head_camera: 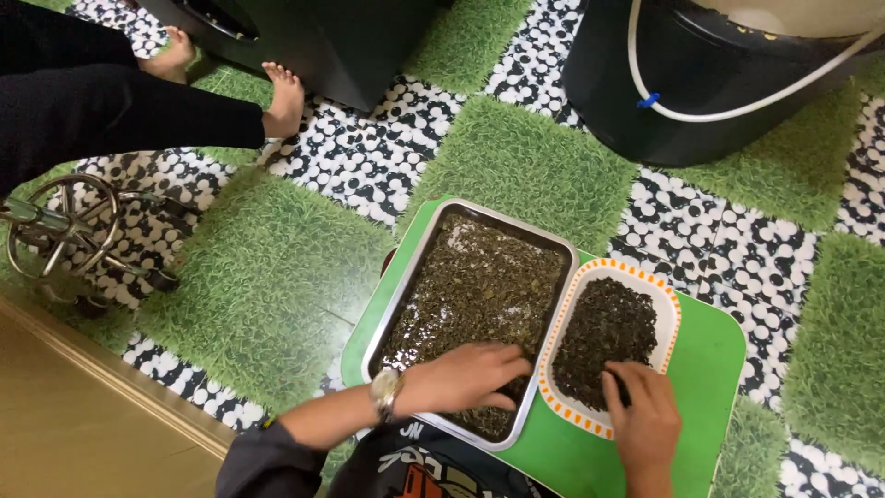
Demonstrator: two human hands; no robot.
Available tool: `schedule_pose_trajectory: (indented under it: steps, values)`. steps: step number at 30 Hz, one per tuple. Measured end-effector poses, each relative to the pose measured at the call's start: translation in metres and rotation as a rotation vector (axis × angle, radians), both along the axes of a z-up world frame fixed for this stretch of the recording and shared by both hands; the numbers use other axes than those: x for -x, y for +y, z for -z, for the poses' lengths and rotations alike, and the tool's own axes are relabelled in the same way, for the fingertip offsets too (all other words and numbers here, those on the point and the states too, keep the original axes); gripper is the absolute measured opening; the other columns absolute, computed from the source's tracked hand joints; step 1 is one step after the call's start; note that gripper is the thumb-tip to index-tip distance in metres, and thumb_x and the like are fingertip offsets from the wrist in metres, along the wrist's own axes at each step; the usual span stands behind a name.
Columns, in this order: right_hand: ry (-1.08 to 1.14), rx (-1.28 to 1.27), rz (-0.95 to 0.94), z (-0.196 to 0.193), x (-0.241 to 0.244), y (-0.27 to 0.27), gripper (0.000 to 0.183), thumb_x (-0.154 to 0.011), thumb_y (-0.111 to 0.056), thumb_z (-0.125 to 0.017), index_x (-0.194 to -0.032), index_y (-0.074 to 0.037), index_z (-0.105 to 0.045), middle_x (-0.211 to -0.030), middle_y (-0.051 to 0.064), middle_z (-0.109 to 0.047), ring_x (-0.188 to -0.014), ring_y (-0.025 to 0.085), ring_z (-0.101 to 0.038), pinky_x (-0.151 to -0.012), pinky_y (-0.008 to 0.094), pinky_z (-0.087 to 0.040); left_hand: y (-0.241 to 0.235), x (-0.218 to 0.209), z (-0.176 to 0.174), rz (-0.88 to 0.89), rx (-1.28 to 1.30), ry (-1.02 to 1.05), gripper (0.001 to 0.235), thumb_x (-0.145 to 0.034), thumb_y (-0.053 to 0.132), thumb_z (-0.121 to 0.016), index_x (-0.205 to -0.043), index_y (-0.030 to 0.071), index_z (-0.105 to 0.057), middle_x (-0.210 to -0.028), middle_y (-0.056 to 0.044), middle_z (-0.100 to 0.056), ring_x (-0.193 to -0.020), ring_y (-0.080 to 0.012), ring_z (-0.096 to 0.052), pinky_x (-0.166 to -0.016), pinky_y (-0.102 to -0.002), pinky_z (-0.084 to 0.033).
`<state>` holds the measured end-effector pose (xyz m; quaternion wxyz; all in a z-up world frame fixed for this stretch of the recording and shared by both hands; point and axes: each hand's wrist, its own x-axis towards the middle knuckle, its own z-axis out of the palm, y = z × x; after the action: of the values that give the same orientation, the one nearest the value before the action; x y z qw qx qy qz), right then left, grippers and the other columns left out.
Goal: Sorting dried tea leaves by hand to separate different grades or remove stems.
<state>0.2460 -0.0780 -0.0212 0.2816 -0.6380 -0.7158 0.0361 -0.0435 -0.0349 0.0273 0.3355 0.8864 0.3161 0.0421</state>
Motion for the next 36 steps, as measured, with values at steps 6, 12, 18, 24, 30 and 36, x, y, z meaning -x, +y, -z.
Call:
schedule_pose_trajectory:
  steps: [6,12,18,24,30,36]
  values:
    - [-0.094,0.061,-0.071,-0.021,0.014,-0.005,0.042,-0.078,-0.031,-0.083,-0.115,-0.012,-0.073,-0.116,0.005,-0.074,-0.104,0.024,-0.067,-0.099,0.040,-0.051,-0.051,0.044,0.012,-0.369,-0.239,0.517,0.055,-0.085,0.044,-0.081,-0.103,-0.003,-0.059,-0.094,-0.017,-0.064,-0.081,-0.0282,-0.063,-0.075,-0.039,-0.054]
    - [-0.360,0.130,-0.438,-0.019,0.072,-0.030,0.055,-0.083,-0.053,-0.069,-0.129,-0.023,-0.063,-0.116,-0.007,-0.068,-0.103,0.016,-0.059,-0.092,0.039,-0.041,-0.078,0.057,0.049,-0.432,-0.416,0.728,0.076,-0.075,0.064,-0.080,-0.104,-0.002,-0.057,-0.095,-0.017,-0.063,-0.079,-0.0270,-0.060,-0.067,-0.035,-0.051]
    - [-0.552,0.308,-0.436,-0.006,0.100,-0.016,0.090,-0.075,-0.053,-0.077,-0.149,-0.013,-0.047,-0.117,0.005,-0.058,-0.100,0.024,-0.055,-0.087,0.041,-0.042,-0.071,0.051,0.048,-0.450,-0.452,0.710,0.077,-0.074,0.059,-0.082,-0.110,-0.004,-0.055,-0.093,-0.015,-0.062,-0.078,-0.0239,-0.062,-0.068,-0.031,-0.053]
    - [-0.498,0.364,-0.418,0.000,0.114,-0.009,0.085,-0.075,-0.050,-0.079,-0.146,-0.010,-0.052,-0.115,0.007,-0.065,-0.102,0.025,-0.058,-0.090,0.042,-0.042,-0.055,0.045,0.042,-0.415,-0.087,0.438,0.064,-0.083,0.035,-0.082,-0.118,-0.010,-0.053,-0.121,-0.030,-0.057,-0.097,-0.0348,-0.064,-0.072,-0.036,-0.060]
    - [-0.395,0.266,-0.439,0.002,0.122,-0.001,0.071,-0.078,-0.041,-0.078,-0.137,-0.006,-0.059,-0.109,0.007,-0.068,-0.096,0.023,-0.059,-0.092,0.040,-0.042,-0.049,0.035,0.026,-0.514,0.010,0.047,0.050,-0.082,0.011,-0.079,-0.117,-0.010,-0.050,-0.105,-0.022,-0.058,-0.091,-0.0339,-0.061,-0.078,-0.040,-0.058]
    - [-0.288,0.268,-0.480,0.007,0.123,0.010,0.063,-0.083,-0.036,-0.076,-0.134,-0.003,-0.061,-0.110,0.008,-0.069,-0.095,0.023,-0.058,-0.094,0.038,-0.040,-0.044,0.038,0.017,-0.535,0.019,-0.104,0.063,-0.085,0.005,-0.070,-0.137,-0.012,-0.040,-0.118,-0.026,-0.056,-0.102,-0.0389,-0.061,-0.084,-0.043,-0.055]
